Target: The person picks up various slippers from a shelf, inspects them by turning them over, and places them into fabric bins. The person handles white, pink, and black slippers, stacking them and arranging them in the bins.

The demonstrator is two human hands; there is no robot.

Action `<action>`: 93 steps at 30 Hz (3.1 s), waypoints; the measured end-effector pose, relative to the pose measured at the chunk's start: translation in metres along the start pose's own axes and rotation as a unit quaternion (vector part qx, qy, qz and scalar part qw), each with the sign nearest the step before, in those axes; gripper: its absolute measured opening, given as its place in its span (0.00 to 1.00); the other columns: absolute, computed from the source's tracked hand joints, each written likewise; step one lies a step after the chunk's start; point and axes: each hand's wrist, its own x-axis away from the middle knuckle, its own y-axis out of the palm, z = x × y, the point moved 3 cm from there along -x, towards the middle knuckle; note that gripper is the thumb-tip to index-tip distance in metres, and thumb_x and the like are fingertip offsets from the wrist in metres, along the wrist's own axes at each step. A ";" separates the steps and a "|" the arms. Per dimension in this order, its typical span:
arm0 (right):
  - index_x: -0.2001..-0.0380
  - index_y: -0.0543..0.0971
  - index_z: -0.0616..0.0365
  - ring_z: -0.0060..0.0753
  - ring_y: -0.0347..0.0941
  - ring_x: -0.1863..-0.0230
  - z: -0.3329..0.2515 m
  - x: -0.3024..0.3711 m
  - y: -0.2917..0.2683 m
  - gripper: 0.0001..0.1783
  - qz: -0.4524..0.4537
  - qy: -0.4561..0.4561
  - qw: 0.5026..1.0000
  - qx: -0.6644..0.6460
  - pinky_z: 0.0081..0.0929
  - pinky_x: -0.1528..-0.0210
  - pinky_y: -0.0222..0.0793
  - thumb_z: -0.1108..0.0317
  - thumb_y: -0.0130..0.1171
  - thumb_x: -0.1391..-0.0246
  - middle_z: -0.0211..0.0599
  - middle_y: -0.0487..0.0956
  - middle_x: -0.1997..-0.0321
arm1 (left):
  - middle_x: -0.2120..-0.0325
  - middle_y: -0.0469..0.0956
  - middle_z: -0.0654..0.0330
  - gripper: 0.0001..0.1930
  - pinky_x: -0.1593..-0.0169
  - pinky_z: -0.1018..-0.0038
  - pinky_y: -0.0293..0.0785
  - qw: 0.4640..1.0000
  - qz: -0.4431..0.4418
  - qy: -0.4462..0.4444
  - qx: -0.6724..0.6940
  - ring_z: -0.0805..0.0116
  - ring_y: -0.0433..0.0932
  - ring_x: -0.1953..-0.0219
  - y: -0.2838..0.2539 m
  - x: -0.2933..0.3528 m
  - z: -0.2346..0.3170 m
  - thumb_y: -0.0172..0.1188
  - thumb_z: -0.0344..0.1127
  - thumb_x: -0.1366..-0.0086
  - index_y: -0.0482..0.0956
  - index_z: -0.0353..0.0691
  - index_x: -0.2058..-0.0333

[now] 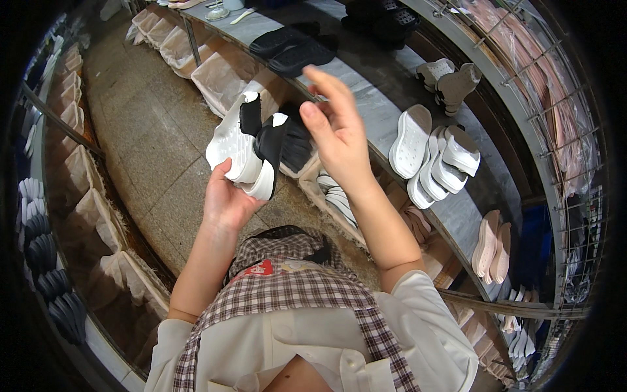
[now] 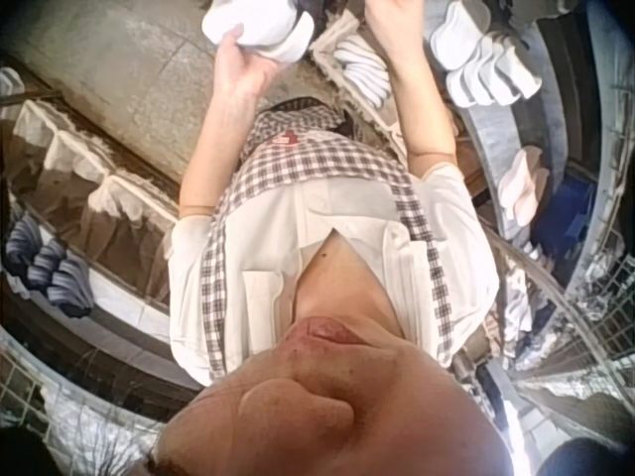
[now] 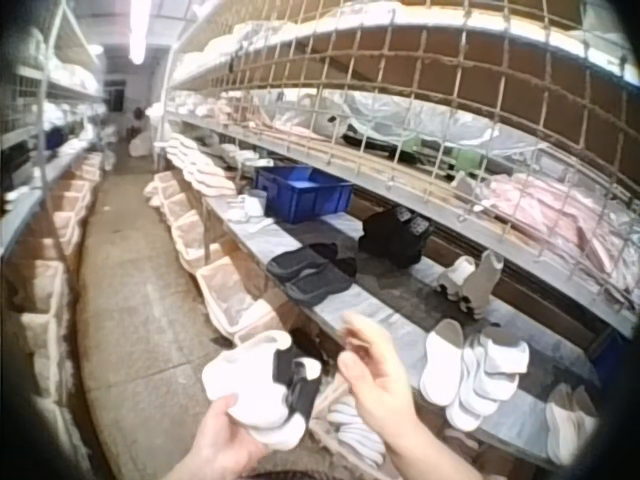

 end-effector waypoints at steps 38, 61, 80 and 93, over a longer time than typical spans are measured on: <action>0.52 0.74 0.64 0.36 0.65 0.43 -0.023 0.023 0.021 0.17 -0.181 -0.067 0.972 -0.132 0.32 0.44 0.62 0.65 0.47 0.39 0.42 0.71 0.44 | 0.65 0.77 0.62 0.16 0.69 0.72 0.74 0.993 -0.112 0.010 -0.033 0.69 0.77 0.67 -0.011 -0.023 -0.003 0.51 0.49 0.36 0.73 0.44 0.57; 0.35 0.48 0.66 0.32 0.57 0.37 -0.001 0.055 0.049 0.55 -0.175 0.294 0.912 -0.225 0.29 0.37 0.54 0.68 0.72 0.62 0.44 0.59 0.37 | 0.50 0.71 0.51 0.26 0.51 0.65 0.75 0.903 -0.336 0.166 -0.208 0.60 0.75 0.52 -0.011 -0.033 0.034 0.53 0.41 0.36 0.62 0.31 0.45; 0.36 0.47 0.63 0.40 0.52 0.34 0.017 0.055 0.040 0.58 -0.236 0.161 0.958 -0.004 0.35 0.35 0.48 0.68 0.74 0.66 0.48 0.58 0.37 | 0.47 0.69 0.56 0.27 0.46 0.66 0.71 0.889 -0.295 0.185 -0.296 0.63 0.72 0.48 -0.014 -0.030 0.035 0.55 0.44 0.37 0.64 0.38 0.43; 0.63 0.75 0.61 0.37 0.63 0.40 0.067 0.057 0.013 0.12 -0.212 0.147 0.961 -0.101 0.30 0.40 0.57 0.81 0.44 0.47 0.44 0.67 0.39 | 0.54 0.71 0.52 0.25 0.55 0.72 0.78 0.938 -0.137 0.100 -0.302 0.66 0.76 0.55 -0.031 -0.021 0.028 0.50 0.43 0.33 0.58 0.31 0.45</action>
